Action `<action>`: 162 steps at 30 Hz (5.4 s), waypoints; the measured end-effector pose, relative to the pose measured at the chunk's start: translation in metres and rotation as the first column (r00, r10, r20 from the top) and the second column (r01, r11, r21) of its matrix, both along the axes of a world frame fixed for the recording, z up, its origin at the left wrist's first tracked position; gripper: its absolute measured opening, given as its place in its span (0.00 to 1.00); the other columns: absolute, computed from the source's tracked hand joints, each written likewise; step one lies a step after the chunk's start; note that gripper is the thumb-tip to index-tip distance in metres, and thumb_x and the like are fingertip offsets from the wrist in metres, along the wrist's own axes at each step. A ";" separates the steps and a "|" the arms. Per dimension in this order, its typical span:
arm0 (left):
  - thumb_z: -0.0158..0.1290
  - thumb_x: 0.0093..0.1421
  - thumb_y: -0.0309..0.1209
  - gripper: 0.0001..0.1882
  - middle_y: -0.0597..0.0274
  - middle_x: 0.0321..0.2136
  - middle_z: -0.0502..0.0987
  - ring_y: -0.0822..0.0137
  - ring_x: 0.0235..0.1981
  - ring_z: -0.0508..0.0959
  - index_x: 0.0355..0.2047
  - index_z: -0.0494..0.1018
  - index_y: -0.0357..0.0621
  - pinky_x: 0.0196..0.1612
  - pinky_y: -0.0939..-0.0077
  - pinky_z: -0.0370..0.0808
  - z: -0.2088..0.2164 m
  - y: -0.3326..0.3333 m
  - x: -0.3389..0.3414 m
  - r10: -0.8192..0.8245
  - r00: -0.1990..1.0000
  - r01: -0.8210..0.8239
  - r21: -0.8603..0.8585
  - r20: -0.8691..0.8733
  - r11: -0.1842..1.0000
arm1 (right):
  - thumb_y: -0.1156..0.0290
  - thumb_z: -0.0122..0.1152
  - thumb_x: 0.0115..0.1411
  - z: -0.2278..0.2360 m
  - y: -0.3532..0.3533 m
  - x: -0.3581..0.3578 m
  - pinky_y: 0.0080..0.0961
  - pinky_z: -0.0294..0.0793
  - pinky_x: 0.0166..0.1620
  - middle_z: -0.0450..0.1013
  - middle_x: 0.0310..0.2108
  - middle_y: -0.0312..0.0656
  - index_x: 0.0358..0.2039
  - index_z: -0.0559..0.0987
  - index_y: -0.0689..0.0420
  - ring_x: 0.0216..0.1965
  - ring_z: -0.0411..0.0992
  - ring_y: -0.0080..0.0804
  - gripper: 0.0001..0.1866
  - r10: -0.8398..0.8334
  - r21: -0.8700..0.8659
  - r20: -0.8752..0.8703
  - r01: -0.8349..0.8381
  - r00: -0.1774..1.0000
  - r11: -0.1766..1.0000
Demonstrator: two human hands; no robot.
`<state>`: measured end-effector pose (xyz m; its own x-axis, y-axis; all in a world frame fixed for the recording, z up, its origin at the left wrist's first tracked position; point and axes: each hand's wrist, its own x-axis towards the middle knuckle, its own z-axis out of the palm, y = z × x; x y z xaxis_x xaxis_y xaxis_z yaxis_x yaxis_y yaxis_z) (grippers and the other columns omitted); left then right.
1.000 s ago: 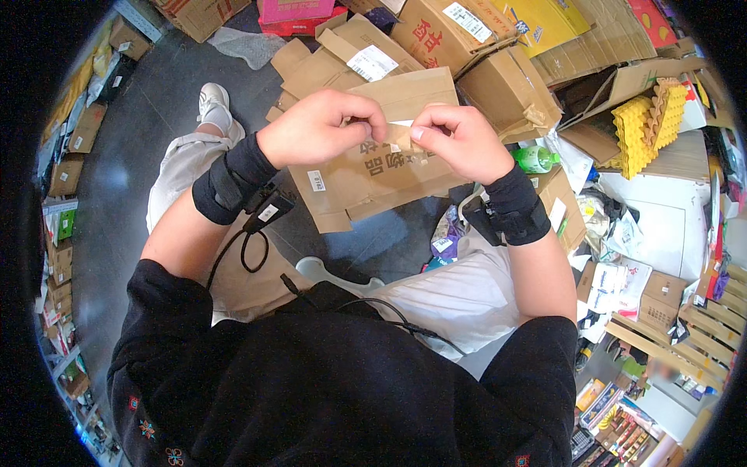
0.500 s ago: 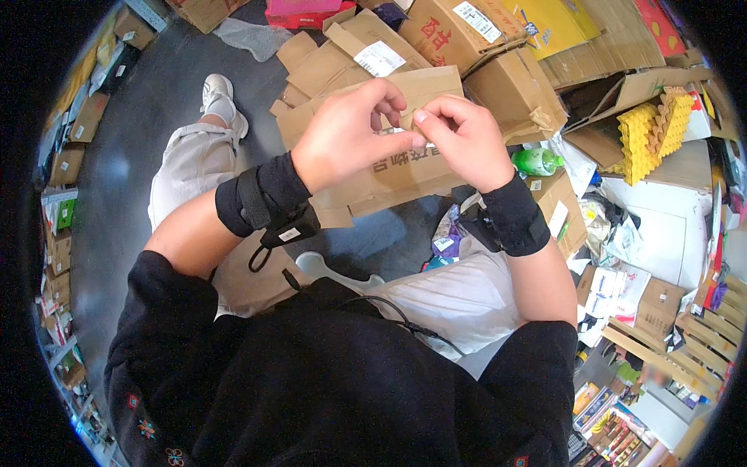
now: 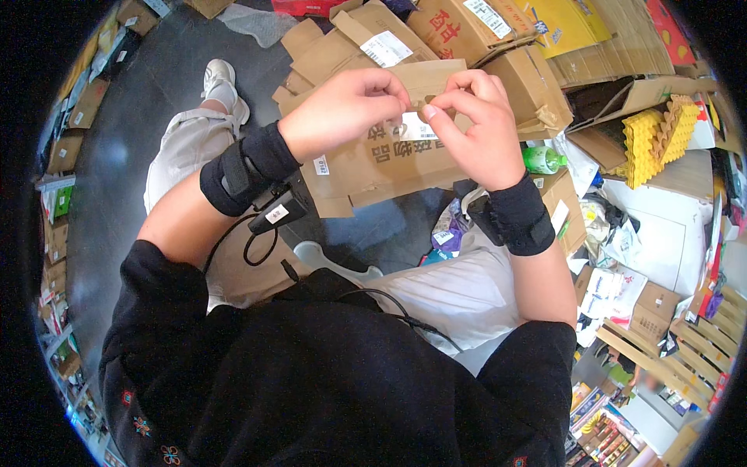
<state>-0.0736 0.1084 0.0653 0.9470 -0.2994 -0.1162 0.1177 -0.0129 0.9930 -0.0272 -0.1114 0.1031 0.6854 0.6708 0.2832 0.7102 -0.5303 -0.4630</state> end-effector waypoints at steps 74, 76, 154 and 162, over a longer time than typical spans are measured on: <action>0.46 0.67 0.22 0.19 0.51 0.48 0.79 0.67 0.45 0.78 0.57 0.71 0.29 0.53 0.73 0.74 -0.016 0.012 0.014 -0.266 0.955 0.114 -0.661 -0.133 0.741 | 0.74 0.72 0.53 -0.005 -0.004 -0.008 0.29 0.72 0.56 0.76 0.51 0.44 0.53 0.76 0.60 0.53 0.74 0.32 0.26 -0.017 0.146 -0.150 0.039 0.989 0.989; 0.47 0.67 0.23 0.19 0.51 0.49 0.79 0.67 0.46 0.78 0.57 0.71 0.29 0.53 0.73 0.74 -0.019 0.010 0.013 -0.284 0.944 0.097 -0.680 -0.170 0.727 | 0.73 0.72 0.53 -0.005 0.003 -0.014 0.29 0.73 0.55 0.78 0.47 0.43 0.53 0.77 0.60 0.50 0.75 0.31 0.26 -0.024 0.209 -0.301 0.090 0.953 0.974; 0.49 0.69 0.31 0.15 0.62 0.42 0.79 0.73 0.40 0.77 0.53 0.73 0.40 0.46 0.77 0.74 -0.042 0.043 0.052 0.052 0.976 -0.121 -0.328 -0.212 0.937 | 0.31 0.63 0.51 -0.214 -0.314 0.237 0.47 0.72 0.55 0.72 0.57 0.52 0.58 0.73 0.61 0.55 0.72 0.48 0.48 -0.938 -0.134 -0.341 0.991 -0.054 -0.008; 0.51 0.68 0.33 0.08 0.65 0.33 0.80 0.70 0.33 0.78 0.42 0.76 0.46 0.38 0.76 0.73 -0.031 0.102 0.070 0.404 0.879 -0.476 -0.412 -0.253 0.777 | 0.52 0.70 0.56 -0.177 -0.177 0.170 0.39 0.75 0.49 0.78 0.45 0.51 0.52 0.77 0.62 0.47 0.77 0.44 0.31 -0.619 -0.165 0.042 0.616 0.785 0.770</action>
